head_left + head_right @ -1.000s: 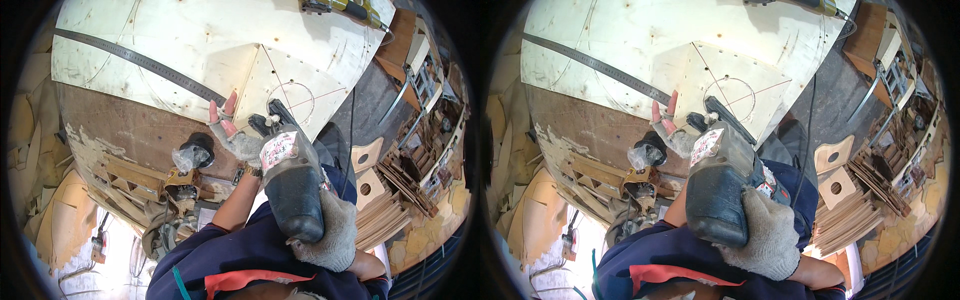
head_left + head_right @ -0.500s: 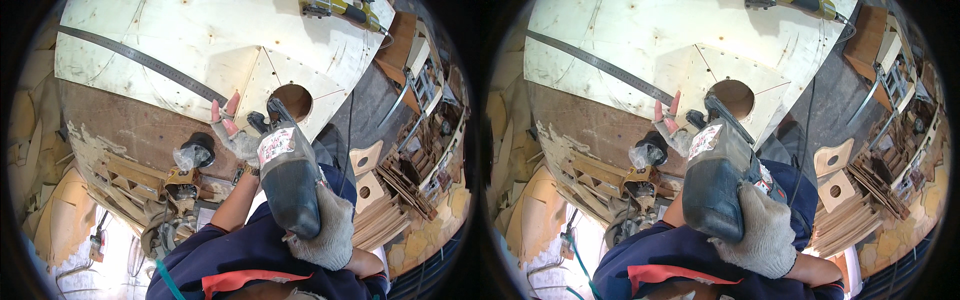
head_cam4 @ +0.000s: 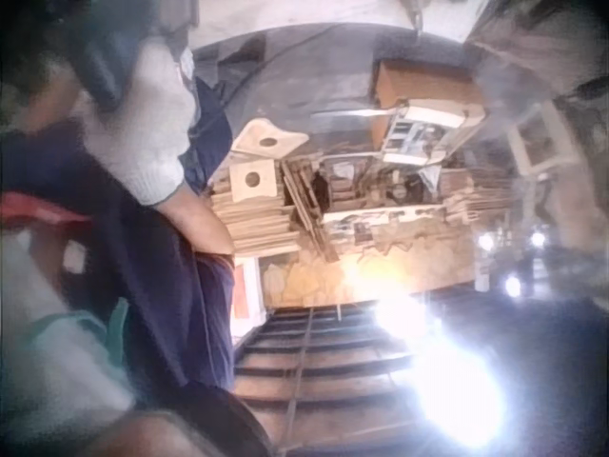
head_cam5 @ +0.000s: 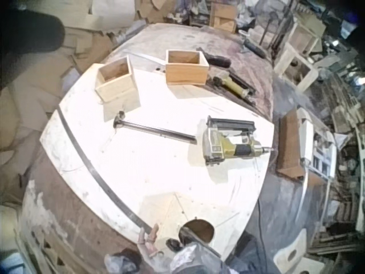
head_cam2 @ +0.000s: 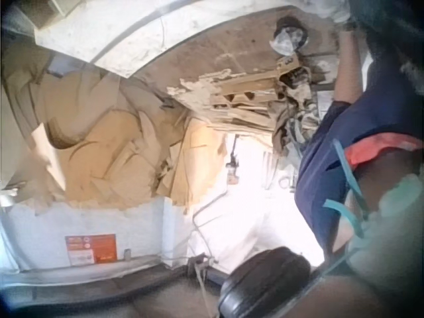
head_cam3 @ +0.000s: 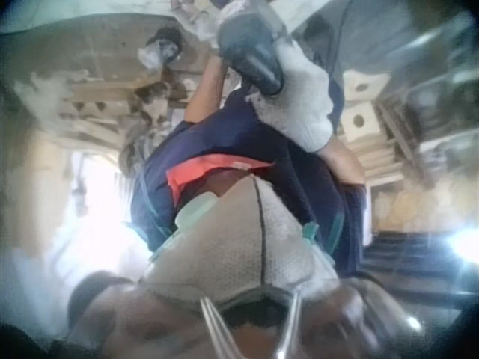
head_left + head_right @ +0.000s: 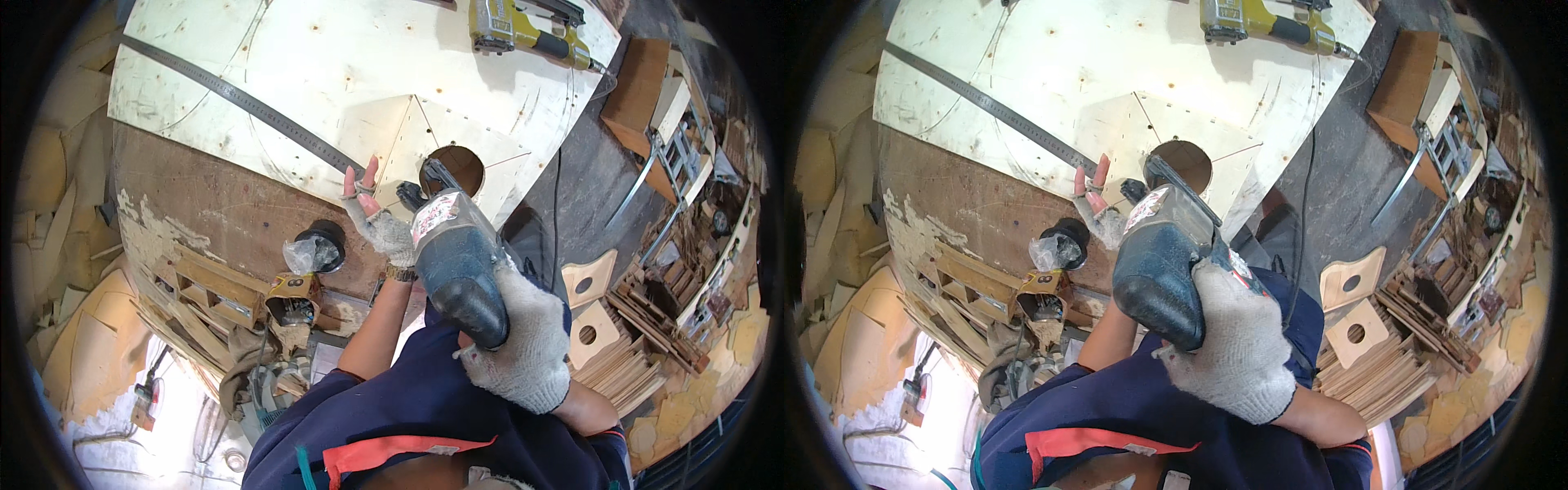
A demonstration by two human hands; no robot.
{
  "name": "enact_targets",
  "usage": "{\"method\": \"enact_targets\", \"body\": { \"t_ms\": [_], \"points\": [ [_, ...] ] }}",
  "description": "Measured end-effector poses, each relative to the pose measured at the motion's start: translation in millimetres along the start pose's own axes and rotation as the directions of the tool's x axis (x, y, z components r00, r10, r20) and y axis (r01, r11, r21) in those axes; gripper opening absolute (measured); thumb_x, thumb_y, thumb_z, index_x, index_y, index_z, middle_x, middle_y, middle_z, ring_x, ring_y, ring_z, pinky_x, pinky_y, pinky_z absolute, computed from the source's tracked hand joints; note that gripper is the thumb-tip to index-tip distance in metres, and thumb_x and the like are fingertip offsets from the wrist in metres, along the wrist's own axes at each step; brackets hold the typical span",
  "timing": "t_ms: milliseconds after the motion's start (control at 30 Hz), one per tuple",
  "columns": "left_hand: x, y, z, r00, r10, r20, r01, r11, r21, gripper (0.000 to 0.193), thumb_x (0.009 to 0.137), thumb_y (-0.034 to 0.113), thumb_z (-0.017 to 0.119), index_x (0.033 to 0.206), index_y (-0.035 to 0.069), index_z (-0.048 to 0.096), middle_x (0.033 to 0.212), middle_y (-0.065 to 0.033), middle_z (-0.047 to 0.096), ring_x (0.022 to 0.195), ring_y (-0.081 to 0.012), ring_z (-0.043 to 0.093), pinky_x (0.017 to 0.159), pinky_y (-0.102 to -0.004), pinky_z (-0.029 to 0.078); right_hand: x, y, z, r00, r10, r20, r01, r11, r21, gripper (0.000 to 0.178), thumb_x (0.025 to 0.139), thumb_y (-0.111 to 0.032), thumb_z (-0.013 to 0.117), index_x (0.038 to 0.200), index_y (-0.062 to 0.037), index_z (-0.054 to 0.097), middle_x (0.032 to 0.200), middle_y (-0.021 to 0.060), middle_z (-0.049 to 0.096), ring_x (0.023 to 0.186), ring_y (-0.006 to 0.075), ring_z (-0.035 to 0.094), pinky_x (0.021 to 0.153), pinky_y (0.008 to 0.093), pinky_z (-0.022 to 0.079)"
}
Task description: The person marks a circular outline on a wooden panel using a round object and a pen, then drills a hole at the center. They use a jigsaw to cut out the circle and fit the cutout into a small wooden box, checking the fit.
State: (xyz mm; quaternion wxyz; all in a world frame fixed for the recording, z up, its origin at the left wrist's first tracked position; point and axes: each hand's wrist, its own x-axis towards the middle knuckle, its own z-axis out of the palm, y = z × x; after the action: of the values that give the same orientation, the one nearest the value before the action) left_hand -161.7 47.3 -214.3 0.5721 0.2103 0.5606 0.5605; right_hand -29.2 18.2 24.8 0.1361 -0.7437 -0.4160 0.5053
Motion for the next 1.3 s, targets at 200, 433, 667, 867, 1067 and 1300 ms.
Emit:
{"method": "enact_targets", "body": {
  "t_ms": [200,433,667,867,1067,1300],
  "points": [
    [1.4,6.3,-8.4,0.980,0.195,0.040,-0.195,0.899,0.392,0.048,0.113,0.030,0.041,0.150,-0.001,0.043,0.147,-0.0212,0.056,0.133,-0.0251,0.054,0.114,-0.0395,0.041,-24.9,45.0,-68.3,0.990,-0.133,0.038,0.133,0.991,-0.012,0.057,0.058,-0.018,0.084,0.109,0.0016,0.068,0.087,0.0212,0.070,0.084,0.0444,0.071,0.075,0.0420,0.056],
    [-52.9,55.5,21.3,0.841,0.454,0.294,-0.468,0.339,0.816,0.048,0.093,0.017,0.072,0.138,0.007,0.060,0.108,-0.0110,0.069,0.106,-0.0294,0.064,0.098,-0.0426,0.045,-24.5,84.8,-153.4,0.955,0.008,-0.295,0.034,0.990,0.134,0.030,0.067,-0.012,0.076,0.095,-0.0001,0.071,0.081,0.0067,0.072,0.070,0.0198,0.066,0.066,0.0322,0.050],
    [-83.9,21.9,108.1,0.879,0.129,0.459,-0.468,0.046,0.883,0.094,0.078,0.046,0.081,0.154,0.004,0.045,0.125,-0.0156,0.061,0.127,-0.0324,0.054,0.112,-0.0504,0.035,74.3,111.3,-249.4,0.916,-0.130,-0.379,0.305,0.840,0.449,0.029,0.079,-0.004,0.069,0.107,0.0026,0.069,0.086,0.0080,0.071,0.061,0.0132,0.062,0.058,0.0268,0.049],
    [-88.3,-3.6,123.1,0.906,0.285,0.313,-0.323,-0.013,0.946,0.089,0.068,0.021,0.081,0.151,0.007,0.049,0.104,-0.0102,0.062,0.107,-0.0278,0.060,0.109,-0.0451,0.039,210.4,155.0,-347.2,0.917,-0.218,-0.336,0.375,0.758,0.533,0.023,0.080,-0.005,0.068,0.102,0.0011,0.066,0.084,0.0083,0.069,0.064,0.0175,0.063,0.061,0.0295,0.052],
    [-128.6,50.3,93.1,0.902,0.424,-0.083,-0.100,0.393,0.914,0.098,0.073,0.021,0.091,0.156,0.006,0.041,0.121,-0.0126,0.064,0.109,-0.0309,0.062,0.097,-0.0461,0.050,356.9,200.3,-453.3,0.973,-0.224,-0.062,0.159,0.447,0.880,0.028,0.084,-0.007,0.064,0.112,-0.0024,0.063,0.105,0.0083,0.065,0.084,0.0190,0.062,0.073,0.0318,0.054],
    [-193.6,99.3,109.2,0.478,0.644,-0.597,-0.087,0.712,0.697,0.093,0.089,0.016,0.082,0.164,0.009,0.028,0.162,-0.0168,0.042,0.144,-0.0272,0.046,0.113,-0.0388,0.046,561.5,280.8,-577.6,0.943,-0.194,-0.271,0.328,0.404,0.854,0.038,0.087,-0.025,0.067,0.116,-0.0003,0.064,0.109,0.0154,0.069,0.087,0.0280,0.064,0.079,0.0402,0.055]
  ]
}}
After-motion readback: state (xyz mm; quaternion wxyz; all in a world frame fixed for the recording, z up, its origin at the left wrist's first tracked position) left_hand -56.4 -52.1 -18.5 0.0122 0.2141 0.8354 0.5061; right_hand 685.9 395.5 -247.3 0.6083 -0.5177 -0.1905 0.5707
